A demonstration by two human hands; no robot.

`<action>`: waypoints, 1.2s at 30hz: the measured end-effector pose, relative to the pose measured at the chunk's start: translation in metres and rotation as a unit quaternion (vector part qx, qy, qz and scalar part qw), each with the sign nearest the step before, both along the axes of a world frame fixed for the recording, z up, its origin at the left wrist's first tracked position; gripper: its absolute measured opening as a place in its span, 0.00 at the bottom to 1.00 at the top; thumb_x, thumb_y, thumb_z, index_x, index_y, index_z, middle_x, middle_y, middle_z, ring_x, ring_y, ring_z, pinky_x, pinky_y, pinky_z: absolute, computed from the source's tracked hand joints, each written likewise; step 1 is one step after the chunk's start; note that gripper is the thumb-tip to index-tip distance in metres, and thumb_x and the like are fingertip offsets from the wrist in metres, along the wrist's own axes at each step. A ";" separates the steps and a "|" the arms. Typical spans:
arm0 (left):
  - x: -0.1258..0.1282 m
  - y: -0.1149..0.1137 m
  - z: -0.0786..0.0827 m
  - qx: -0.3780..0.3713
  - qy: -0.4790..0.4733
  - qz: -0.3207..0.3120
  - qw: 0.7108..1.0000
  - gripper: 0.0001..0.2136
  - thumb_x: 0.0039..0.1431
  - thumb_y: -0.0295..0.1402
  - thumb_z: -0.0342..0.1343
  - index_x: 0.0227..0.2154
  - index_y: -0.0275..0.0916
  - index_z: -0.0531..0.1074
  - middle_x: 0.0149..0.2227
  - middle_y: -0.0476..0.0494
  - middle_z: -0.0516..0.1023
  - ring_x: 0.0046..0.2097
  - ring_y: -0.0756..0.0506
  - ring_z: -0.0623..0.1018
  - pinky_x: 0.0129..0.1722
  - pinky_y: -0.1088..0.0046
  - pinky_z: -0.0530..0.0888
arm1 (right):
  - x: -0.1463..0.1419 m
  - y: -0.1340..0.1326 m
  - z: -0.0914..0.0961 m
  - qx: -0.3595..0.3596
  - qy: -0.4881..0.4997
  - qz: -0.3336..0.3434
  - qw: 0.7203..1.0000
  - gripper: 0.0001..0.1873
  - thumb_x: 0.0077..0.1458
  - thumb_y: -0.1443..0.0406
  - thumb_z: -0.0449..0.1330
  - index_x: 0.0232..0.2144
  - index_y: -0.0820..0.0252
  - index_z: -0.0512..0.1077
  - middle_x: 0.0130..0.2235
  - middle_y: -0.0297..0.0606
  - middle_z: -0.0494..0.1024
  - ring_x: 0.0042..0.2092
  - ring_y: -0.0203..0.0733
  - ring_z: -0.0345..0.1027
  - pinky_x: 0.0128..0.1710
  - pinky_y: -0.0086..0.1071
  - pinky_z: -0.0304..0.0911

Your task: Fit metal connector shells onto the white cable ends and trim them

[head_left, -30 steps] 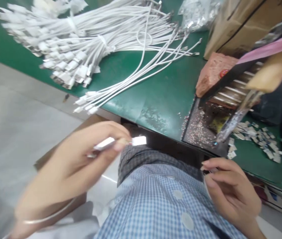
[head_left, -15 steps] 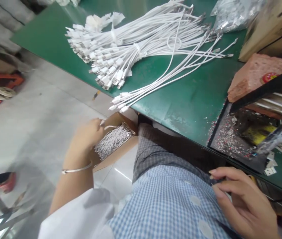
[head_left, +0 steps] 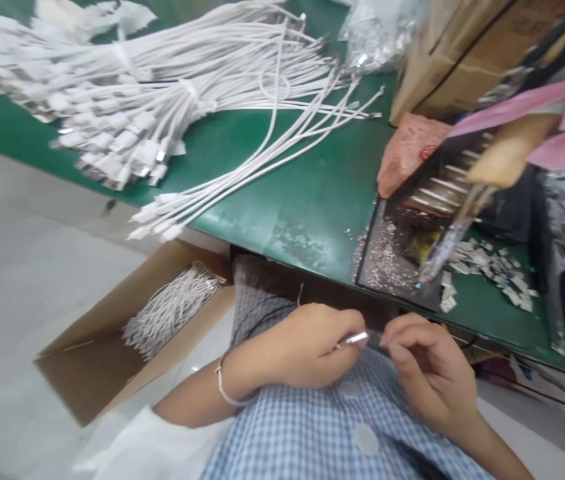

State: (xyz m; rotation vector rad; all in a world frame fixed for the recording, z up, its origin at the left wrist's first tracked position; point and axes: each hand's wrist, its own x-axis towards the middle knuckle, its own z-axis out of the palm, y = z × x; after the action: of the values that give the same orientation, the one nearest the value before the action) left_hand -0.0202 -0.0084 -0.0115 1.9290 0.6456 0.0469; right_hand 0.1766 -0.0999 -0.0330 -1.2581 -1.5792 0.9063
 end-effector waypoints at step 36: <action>0.009 0.006 -0.001 -0.157 -0.150 0.127 0.968 0.07 0.62 0.32 0.57 0.31 0.35 0.73 0.27 0.50 0.73 0.27 0.53 0.69 0.27 0.80 0.66 | 0.004 0.010 0.009 -0.104 0.200 -0.036 0.974 0.02 0.65 0.66 0.57 0.37 0.54 0.69 0.29 0.31 0.72 0.28 0.33 0.64 0.27 0.25 0.62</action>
State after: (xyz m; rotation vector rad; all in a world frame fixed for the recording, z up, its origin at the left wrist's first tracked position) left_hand -0.0107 -0.0027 -0.0122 1.4870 0.6484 0.3702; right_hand 0.1801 -0.0894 -0.0243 -1.1753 -1.1371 1.2165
